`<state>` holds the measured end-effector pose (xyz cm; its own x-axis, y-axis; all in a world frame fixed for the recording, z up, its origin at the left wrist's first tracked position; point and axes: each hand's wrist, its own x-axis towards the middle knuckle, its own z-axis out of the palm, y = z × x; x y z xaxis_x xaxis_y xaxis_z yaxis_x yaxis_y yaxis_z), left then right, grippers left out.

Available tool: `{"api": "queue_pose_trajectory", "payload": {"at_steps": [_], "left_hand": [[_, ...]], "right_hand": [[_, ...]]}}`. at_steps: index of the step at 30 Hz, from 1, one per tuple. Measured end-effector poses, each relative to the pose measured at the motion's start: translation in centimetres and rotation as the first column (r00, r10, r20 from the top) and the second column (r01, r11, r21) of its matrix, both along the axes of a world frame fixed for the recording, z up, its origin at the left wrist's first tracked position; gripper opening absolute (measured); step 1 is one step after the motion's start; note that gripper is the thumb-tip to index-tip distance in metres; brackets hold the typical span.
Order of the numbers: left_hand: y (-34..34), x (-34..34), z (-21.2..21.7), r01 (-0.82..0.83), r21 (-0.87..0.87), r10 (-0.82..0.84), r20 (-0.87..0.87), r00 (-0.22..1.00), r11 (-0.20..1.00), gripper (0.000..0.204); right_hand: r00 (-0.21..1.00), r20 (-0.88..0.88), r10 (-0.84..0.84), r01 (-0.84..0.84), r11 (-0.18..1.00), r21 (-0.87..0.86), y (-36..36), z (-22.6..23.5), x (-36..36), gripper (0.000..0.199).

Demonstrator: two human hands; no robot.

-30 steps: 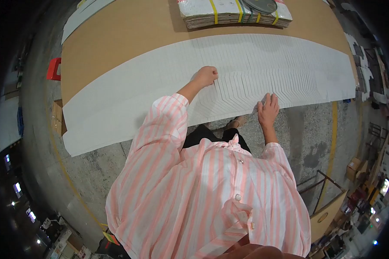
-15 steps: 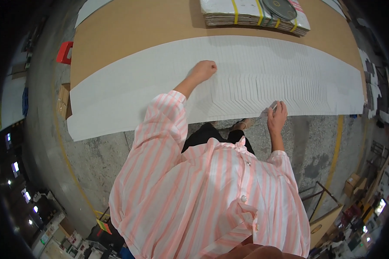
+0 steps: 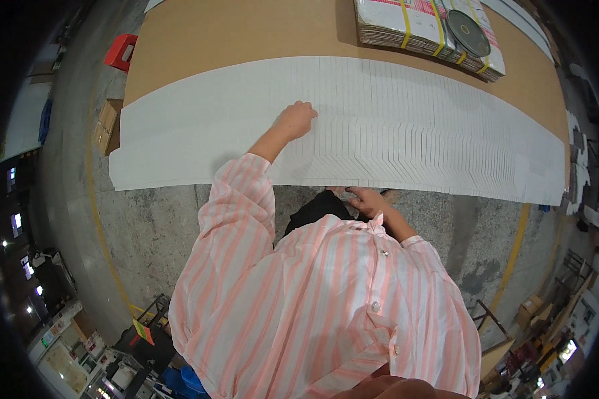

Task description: Sorting and stacking paper box templates and flats at an industrial workbench.

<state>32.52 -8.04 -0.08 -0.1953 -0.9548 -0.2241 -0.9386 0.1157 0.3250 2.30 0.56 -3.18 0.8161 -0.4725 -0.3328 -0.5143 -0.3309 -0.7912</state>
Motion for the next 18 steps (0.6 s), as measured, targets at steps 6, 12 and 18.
{"api": "queue_pose_trajectory", "payload": {"at_steps": [6,12,18], "left_hand": [[1.7,1.5,-1.5,0.045,-0.124,-0.045,0.005,0.999,0.991,0.027],[1.2,1.0,-1.2,0.026,-0.155,-0.031,-0.031,0.999,0.988,0.028],[-2.2,-1.0,-1.1,-0.004,-0.145,-0.024,-0.191,0.981,0.989,0.031]], "right_hand": [[0.972,-0.142,0.188,-0.15,0.959,0.24,-0.8,2.9,2.2,0.029],[0.975,-0.047,0.215,-0.207,0.968,0.14,0.3,-4.6,3.2,0.04],[0.986,0.039,0.161,-0.166,0.952,0.256,-0.6,-7.5,-0.4,0.044]]}}
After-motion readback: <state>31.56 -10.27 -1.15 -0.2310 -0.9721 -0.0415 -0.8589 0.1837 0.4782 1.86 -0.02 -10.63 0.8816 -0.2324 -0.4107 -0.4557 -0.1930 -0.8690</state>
